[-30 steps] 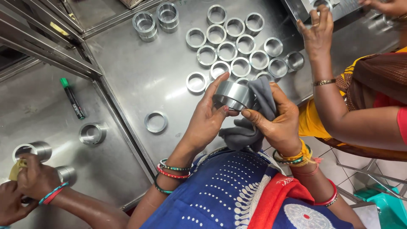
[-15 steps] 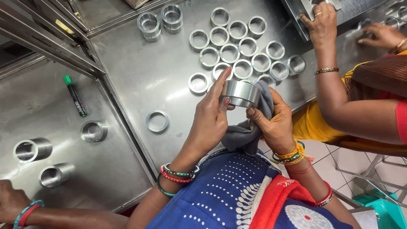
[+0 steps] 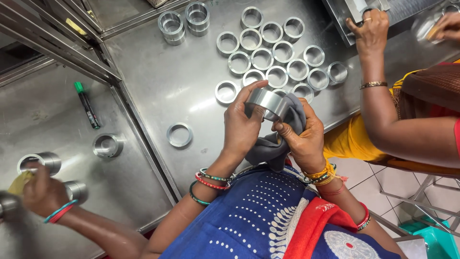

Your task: The recorder uses a cloth to wipe down and clean metal rings at a fabrication station.

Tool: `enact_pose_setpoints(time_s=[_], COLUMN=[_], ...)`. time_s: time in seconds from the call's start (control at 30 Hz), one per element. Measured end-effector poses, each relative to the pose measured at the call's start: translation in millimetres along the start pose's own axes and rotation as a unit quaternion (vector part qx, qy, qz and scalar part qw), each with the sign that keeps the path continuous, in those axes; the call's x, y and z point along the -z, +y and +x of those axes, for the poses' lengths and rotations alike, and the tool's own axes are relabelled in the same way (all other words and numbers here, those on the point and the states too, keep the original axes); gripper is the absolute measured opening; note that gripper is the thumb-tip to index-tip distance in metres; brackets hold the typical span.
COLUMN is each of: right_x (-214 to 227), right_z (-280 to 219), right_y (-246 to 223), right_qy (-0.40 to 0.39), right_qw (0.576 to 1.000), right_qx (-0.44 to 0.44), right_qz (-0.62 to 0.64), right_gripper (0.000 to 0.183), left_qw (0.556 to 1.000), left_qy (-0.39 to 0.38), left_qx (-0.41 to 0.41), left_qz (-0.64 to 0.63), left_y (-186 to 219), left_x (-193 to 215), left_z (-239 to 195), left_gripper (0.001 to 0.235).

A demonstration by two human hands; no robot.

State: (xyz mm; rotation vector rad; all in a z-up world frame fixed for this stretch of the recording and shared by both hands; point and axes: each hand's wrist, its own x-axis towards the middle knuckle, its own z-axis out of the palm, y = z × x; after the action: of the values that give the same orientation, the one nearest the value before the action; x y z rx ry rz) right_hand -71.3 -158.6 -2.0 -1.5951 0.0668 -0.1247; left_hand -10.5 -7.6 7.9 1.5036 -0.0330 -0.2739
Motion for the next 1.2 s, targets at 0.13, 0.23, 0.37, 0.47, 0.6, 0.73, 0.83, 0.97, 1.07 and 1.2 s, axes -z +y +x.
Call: enact_pose_setpoints(time_s=[0.13, 0.23, 0.37, 0.47, 0.6, 0.73, 0.83, 0.97, 1.07, 1.2], right_x=[3.2, 3.1, 5.0, 1.5, -4.0, -12.4, -7.1, -11.4, 7.9, 26.3], right_z=[3.1, 5.0, 7.4, 10.5, 6.2, 11.2, 23.0, 17.6, 7.6, -4.2], right_y=[0.5, -0.9, 0.0, -7.2, 4.2, 1.1, 6.4, 14.4, 20.7, 12.3], right_qy=[0.013, 0.023, 0.020, 0.026, 0.021, -0.022, -0.051, -0.099, -0.181, -0.201], right_qw=[0.999, 0.998, 0.996, 0.997, 0.997, 0.969, 0.925, 0.893, 0.948, 0.975], right_qx=[-0.020, -0.029, -0.019, -0.010, 0.069, 0.183, 0.206, 0.167, 0.118, -0.098], right_qz=[0.033, 0.055, 0.081, 0.072, -0.026, -0.167, -0.316, -0.405, -0.232, 0.002], right_gripper=[0.053, 0.055, 0.057, 0.055, 0.038, 0.038, 0.047, 0.048, 0.046, 0.042], left_qw=[0.986, 0.987, 0.983, 0.973, 0.977, 0.987, 0.991, 0.971, 0.956, 0.936], left_qy=[-0.061, -0.096, -0.128, -0.154, -0.116, -0.061, -0.088, -0.163, -0.200, -0.261], left_qx=[-0.136, -0.039, -0.071, -0.068, -0.173, -0.145, 0.023, -0.064, -0.056, -0.028], left_qz=[-0.079, -0.119, -0.111, -0.159, -0.053, -0.038, -0.102, -0.161, -0.206, -0.236], left_y=[-22.4, -10.3, -5.4, -1.9, -23.2, -24.3, -15.3, -0.5, -1.1, 3.4], left_x=[4.5, 9.2, 13.0, 11.3, 3.2, 7.2, 22.6, 41.8, 54.6, 73.3], left_z=[2.8, -1.3, -4.3, -6.2, -6.3, 0.2, 0.3, 16.0, 29.6, 40.0], left_gripper=[0.069, 0.087, 0.093, 0.085, 0.075, 0.075, 0.085, 0.097, 0.110, 0.124])
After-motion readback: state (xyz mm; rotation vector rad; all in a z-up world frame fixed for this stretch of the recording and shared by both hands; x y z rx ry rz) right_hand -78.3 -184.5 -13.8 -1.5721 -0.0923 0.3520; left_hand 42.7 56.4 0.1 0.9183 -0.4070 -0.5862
